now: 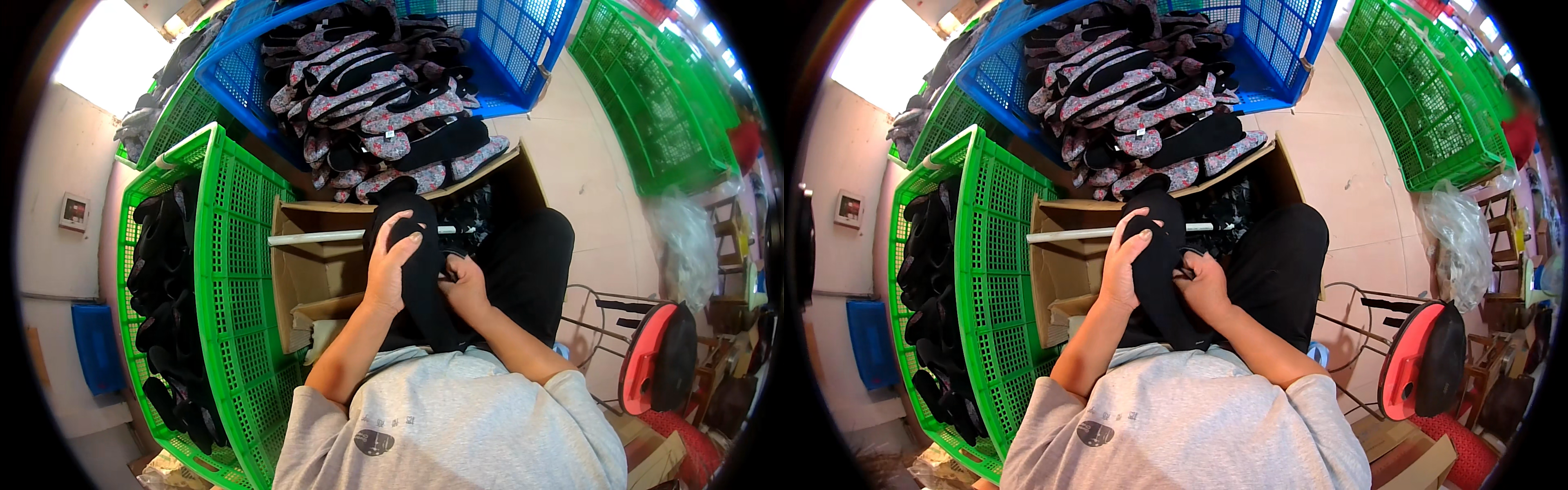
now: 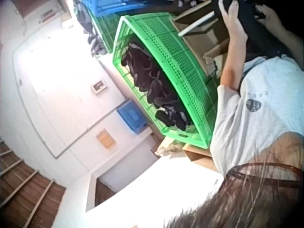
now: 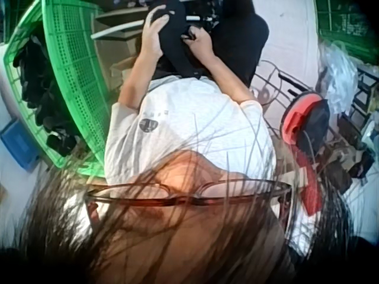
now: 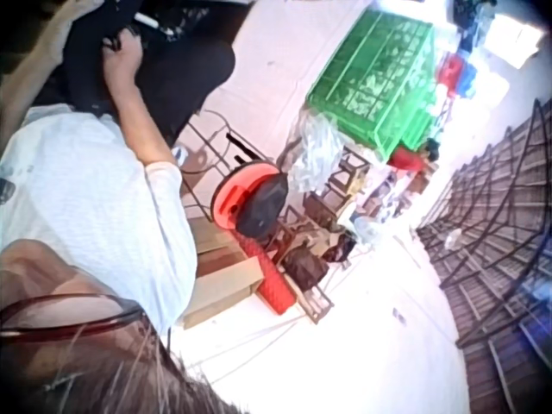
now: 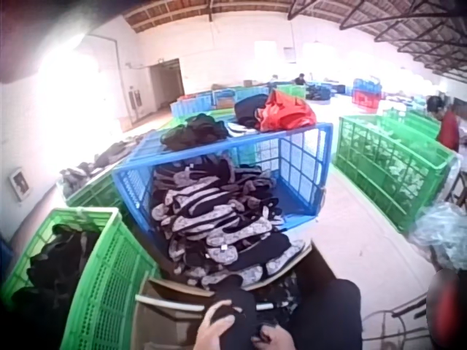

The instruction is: The person sits on the floor and uses a needle and thread to sew the edges of black slippers with floral patterns. They pick up slippers from a blue basket, stitch the seams, and place the finished items into a green basket.

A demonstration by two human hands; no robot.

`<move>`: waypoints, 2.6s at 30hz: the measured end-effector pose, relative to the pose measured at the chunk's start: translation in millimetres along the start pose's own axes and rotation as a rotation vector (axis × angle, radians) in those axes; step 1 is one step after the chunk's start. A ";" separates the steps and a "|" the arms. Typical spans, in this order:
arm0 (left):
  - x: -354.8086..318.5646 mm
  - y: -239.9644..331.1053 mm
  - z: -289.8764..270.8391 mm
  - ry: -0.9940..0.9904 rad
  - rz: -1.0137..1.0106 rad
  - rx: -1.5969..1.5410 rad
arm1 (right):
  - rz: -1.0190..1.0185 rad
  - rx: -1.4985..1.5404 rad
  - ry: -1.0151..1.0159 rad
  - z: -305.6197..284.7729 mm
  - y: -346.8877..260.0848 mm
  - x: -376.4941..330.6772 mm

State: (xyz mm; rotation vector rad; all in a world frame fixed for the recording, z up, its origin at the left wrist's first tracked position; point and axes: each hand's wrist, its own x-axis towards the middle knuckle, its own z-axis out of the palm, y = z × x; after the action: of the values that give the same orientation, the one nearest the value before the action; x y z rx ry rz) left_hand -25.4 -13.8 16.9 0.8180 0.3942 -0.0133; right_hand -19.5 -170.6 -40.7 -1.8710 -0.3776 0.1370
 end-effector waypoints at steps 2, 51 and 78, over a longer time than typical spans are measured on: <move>-0.8 0.0 3.0 -0.001 -0.002 0.032 | -0.028 0.155 -0.067 1.0 -2.1 -5.6; 26.8 32.8 -64.2 0.767 0.319 0.084 | 0.644 0.898 0.228 -45.9 10.5 20.8; -37.3 21.5 -80.3 0.283 0.099 0.243 | 0.902 0.914 0.053 -42.4 27.6 6.2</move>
State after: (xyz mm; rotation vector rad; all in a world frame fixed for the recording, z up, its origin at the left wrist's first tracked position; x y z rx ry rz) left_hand -83.6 53.1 -4.4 1.0833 0.6270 0.1505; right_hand 3.5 -214.7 -52.1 -1.0010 0.5317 0.7303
